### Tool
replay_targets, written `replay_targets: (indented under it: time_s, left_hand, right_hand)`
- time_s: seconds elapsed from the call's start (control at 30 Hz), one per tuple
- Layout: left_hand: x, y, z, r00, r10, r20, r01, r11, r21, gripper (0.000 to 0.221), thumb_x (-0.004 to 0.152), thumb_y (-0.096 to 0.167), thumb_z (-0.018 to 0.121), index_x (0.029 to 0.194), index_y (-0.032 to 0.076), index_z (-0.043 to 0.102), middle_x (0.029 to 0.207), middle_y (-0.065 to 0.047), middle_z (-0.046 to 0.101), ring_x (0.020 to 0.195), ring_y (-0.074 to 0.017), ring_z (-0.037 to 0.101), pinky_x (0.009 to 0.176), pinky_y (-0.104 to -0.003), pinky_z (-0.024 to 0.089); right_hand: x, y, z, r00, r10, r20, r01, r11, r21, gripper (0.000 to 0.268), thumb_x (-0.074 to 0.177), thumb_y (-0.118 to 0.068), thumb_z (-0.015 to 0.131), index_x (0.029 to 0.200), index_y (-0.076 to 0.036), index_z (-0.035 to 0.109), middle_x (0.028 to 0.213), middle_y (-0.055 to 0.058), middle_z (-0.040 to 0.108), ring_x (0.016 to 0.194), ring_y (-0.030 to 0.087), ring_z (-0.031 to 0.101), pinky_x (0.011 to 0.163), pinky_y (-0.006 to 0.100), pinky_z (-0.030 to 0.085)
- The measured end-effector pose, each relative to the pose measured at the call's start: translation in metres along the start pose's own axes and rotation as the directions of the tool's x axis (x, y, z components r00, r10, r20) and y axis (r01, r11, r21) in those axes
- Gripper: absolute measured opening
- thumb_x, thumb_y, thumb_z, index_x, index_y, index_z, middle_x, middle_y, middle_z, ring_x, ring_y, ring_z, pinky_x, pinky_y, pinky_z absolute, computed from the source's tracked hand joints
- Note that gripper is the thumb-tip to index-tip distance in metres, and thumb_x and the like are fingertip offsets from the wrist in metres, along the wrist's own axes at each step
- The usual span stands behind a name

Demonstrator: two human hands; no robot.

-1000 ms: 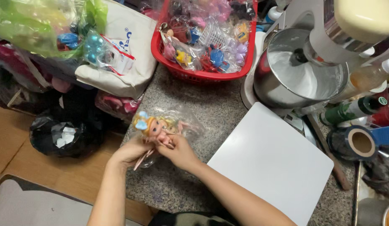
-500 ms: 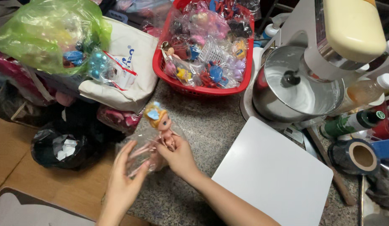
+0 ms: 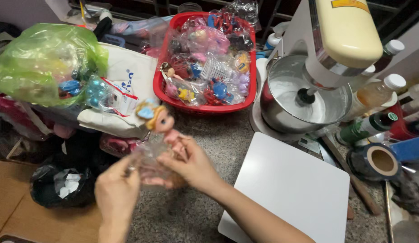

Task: The person removes a cake from a circular tin by hand, places the cake onto a square board, and uses a knife to trim the top of the cake. The person then uses a mixer to prepare white frosting and shows the result.

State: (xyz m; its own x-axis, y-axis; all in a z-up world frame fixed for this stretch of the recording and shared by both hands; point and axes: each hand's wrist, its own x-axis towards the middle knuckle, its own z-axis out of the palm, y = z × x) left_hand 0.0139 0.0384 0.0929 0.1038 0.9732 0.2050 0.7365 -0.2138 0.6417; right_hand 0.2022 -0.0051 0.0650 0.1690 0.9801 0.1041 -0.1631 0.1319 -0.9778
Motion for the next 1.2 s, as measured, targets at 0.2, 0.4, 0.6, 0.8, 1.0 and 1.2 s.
replay_targets:
  time_s: [0.2,0.4,0.6,0.8,1.0,1.2]
  left_hand:
    - [0.103,0.025,0.012,0.87,0.141,-0.473,-0.404,0.754,-0.518,0.018,0.119,0.008,0.066,0.118,-0.01,0.068,0.107,-0.01,0.071,0.095,-0.0135,0.066,0.088,-0.031,0.054]
    - [0.224,0.086,0.143,0.937,0.166,-0.308,-0.32,0.762,-0.564,0.036,0.109,0.012,0.062,0.137,-0.008,0.052,0.137,-0.024,0.061,0.129,-0.0334,0.061,0.114,-0.042,0.046]
    - [0.143,0.105,0.19,0.863,0.44,-0.248,-0.498,0.825,-0.268,0.073,0.094,0.008,0.072,0.147,-0.018,0.03,0.15,-0.037,0.034,0.139,-0.0512,0.035,0.117,-0.057,0.023]
    - [-0.103,0.168,0.195,0.592,0.435,0.679,0.185,0.746,-0.639,0.035,0.1,0.023,0.062,0.128,0.003,0.067,0.1,-0.003,0.072,0.081,-0.0108,0.063,0.075,-0.026,0.053]
    - [-0.21,0.198,0.206,0.398,0.312,0.863,0.421,0.773,-0.474,0.032,0.099,0.024,0.067,0.102,-0.007,0.078,0.086,-0.011,0.075,0.077,-0.0108,0.067,0.073,-0.025,0.054]
    - [-0.239,0.205,0.238,-0.224,0.523,0.822,0.944,-0.095,0.317,0.023,0.107,0.009,0.061,0.127,-0.002,0.062,0.094,-0.002,0.062,0.072,-0.007,0.055,0.065,-0.019,0.048]
  right_hand:
    - [-0.036,-0.043,-0.091,0.881,0.028,-0.472,-0.081,0.993,-0.091,0.042,0.099,-0.023,0.063,0.136,-0.007,0.053,0.084,-0.005,0.048,0.065,0.003,0.041,0.054,0.02,0.035]
    - [-0.11,-0.043,-0.136,0.702,0.026,-0.712,-0.139,0.985,-0.101,0.02,0.106,-0.024,0.055,0.107,-0.005,0.052,0.072,-0.006,0.041,0.059,0.004,0.036,0.05,0.023,0.033]
    - [-0.194,-0.037,-0.157,0.602,0.001,-0.799,-0.213,0.964,-0.159,0.014,0.104,-0.019,0.058,0.104,-0.005,0.06,0.073,-0.007,0.047,0.06,0.002,0.039,0.053,0.021,0.033]
    - [-0.258,-0.032,-0.169,0.614,-0.015,-0.789,-0.107,0.989,-0.101,0.027,0.101,-0.009,0.061,0.127,-0.001,0.058,0.09,-0.004,0.056,0.08,0.004,0.052,0.073,0.02,0.046]
    - [-0.308,-0.044,-0.182,0.661,0.044,-0.749,-0.174,0.98,-0.096,0.034,0.108,-0.013,0.056,0.138,0.002,0.062,0.104,0.007,0.069,0.093,0.012,0.06,0.086,0.026,0.052]
    - [-0.365,-0.054,-0.227,0.714,-0.067,-0.697,-0.202,0.934,-0.296,0.03,0.105,-0.015,0.06,0.129,0.001,0.065,0.11,0.007,0.074,0.102,0.009,0.068,0.091,0.027,0.056]
